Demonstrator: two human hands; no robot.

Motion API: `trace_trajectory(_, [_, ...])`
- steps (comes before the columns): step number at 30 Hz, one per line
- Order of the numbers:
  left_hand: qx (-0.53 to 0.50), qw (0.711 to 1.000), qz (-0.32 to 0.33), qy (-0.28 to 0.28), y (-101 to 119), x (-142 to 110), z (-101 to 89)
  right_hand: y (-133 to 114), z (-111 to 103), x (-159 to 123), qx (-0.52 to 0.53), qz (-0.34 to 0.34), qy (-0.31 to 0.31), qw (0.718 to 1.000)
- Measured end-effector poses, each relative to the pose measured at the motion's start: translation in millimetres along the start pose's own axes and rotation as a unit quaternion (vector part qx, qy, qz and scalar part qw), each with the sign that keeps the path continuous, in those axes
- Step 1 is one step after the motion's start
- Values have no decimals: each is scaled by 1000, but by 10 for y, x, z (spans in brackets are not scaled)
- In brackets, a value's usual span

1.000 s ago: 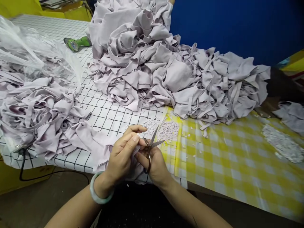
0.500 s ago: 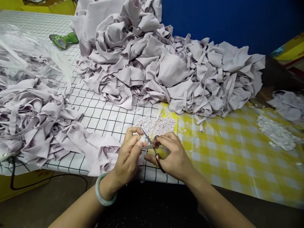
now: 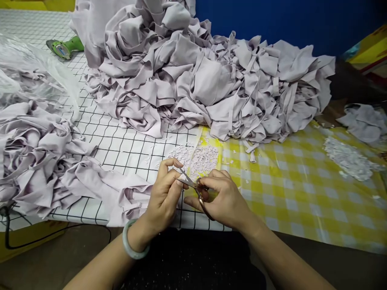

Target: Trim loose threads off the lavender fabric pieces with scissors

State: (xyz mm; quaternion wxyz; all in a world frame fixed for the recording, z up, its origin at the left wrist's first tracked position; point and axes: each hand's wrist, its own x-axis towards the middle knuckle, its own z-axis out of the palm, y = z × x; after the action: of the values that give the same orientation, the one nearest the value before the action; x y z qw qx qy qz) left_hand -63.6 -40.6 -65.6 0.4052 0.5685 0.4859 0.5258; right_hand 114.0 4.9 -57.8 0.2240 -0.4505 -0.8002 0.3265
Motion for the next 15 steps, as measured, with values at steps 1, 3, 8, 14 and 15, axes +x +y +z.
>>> trace_trajectory(1, [1,1000,4,0,-5,3,9,6,7,-2,2,1,1,1000])
trace_trajectory(3, [5,1000,10,-1,-13,8,26,19,19,-5,5,5,1,1000])
trace_trajectory(8, [14,1000,11,-12,-11,23,61,62,25,-18,11,15,3,1000])
trace_trajectory(14, [19,999,-2,-33,5,77,109,137,19,-67,9,31,15,999])
trace_trajectory(15, [22,999,-5,-39,3,89,122,150,24,-81,8,37,19,999])
